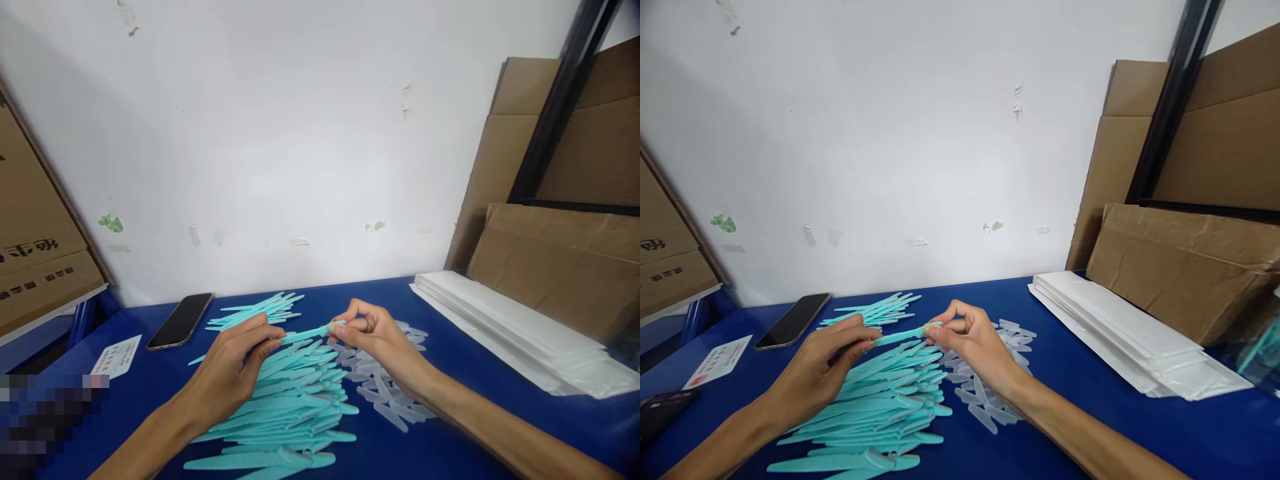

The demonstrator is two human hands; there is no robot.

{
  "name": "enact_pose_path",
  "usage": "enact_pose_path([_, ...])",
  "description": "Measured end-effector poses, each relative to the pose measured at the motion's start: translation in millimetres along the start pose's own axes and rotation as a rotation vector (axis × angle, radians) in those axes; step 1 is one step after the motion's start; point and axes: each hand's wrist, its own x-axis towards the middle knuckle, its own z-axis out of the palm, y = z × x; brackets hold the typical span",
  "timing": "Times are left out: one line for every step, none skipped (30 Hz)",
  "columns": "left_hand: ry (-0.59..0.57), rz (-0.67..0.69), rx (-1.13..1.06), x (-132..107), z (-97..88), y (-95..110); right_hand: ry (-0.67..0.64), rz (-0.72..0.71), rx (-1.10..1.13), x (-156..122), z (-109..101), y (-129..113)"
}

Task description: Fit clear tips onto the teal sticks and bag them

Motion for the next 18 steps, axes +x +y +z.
enact_pose_path([-0.001, -0.001, -0.001, -0.2, 0.2, -0.8, -0.003, 0.002, 0.005, -0.6, 0.5, 0.0])
enact_pose_path([0.000, 0.000, -0.005, -0.4, 0.4, -1.2, -0.004, 0.005, 0.012, -1.2, 1.1, 0.0])
enact_pose_path([0.001, 0.000, -0.008, -0.8, 0.7, -1.4, -0.003, 0.009, 0.022, -1.8, 1.5, 0.3])
enact_pose_path([0.003, 0.001, -0.011, -1.1, 1.0, -1.4, -0.002, 0.014, 0.030, -2.2, 1.9, 0.7])
enact_pose_path([0.004, -0.001, -0.010, -1.4, 1.3, -1.2, -0.001, 0.020, 0.035, -2.5, 2.3, 1.3])
enact_pose_path([0.005, -0.004, -0.007, -1.6, 1.5, -1.0, 0.002, 0.025, 0.035, -2.5, 2.5, 1.9])
enact_pose_path([0.006, -0.005, -0.004, -1.5, 1.5, -0.7, 0.003, 0.029, 0.031, -2.4, 2.8, 2.4])
enact_pose_path([0.003, -0.005, 0.000, -0.8, 1.2, -0.4, 0.000, 0.032, 0.025, -2.0, 3.2, 2.7])
enact_pose_path([-0.006, -0.004, 0.005, 0.3, 0.6, -0.3, -0.001, 0.032, 0.016, -1.6, 3.7, 2.5])
enact_pose_path([-0.027, -0.005, 0.010, 2.0, -0.4, -0.5, -0.002, 0.030, 0.003, -1.1, 4.6, 1.5])
enact_pose_path([-0.064, -0.007, 0.015, 4.0, -1.8, -1.2, 0.003, 0.025, -0.018, -0.7, 5.6, -0.1])
enact_pose_path([-0.107, -0.011, 0.021, 6.3, -3.6, -2.8, 0.010, 0.020, -0.042, -0.5, 6.8, -2.6])
enact_pose_path([-0.153, -0.019, 0.029, 8.6, -5.7, -5.4, 0.019, 0.015, -0.065, -0.2, 7.9, -5.5])
enact_pose_path([-0.189, -0.026, 0.038, 10.4, -8.2, -9.1, 0.028, 0.007, -0.085, 0.0, 8.6, -8.7])
enact_pose_path([-0.217, -0.032, 0.052, 11.8, -10.9, -14.0, 0.041, -0.005, -0.102, 0.5, 8.4, -11.7])
enact_pose_path([-0.238, -0.041, 0.070, 12.4, -13.8, -19.9, 0.061, -0.022, -0.119, 1.4, 7.0, -14.3])
enact_pose_path([-0.250, -0.044, 0.097, 12.4, -16.8, -26.7, 0.091, -0.044, -0.136, 2.8, 4.1, -16.2])
enact_pose_path([-0.284, -0.058, 0.130, 11.9, -19.8, -33.7, 0.130, -0.069, -0.159, 4.9, -0.2, -17.2])
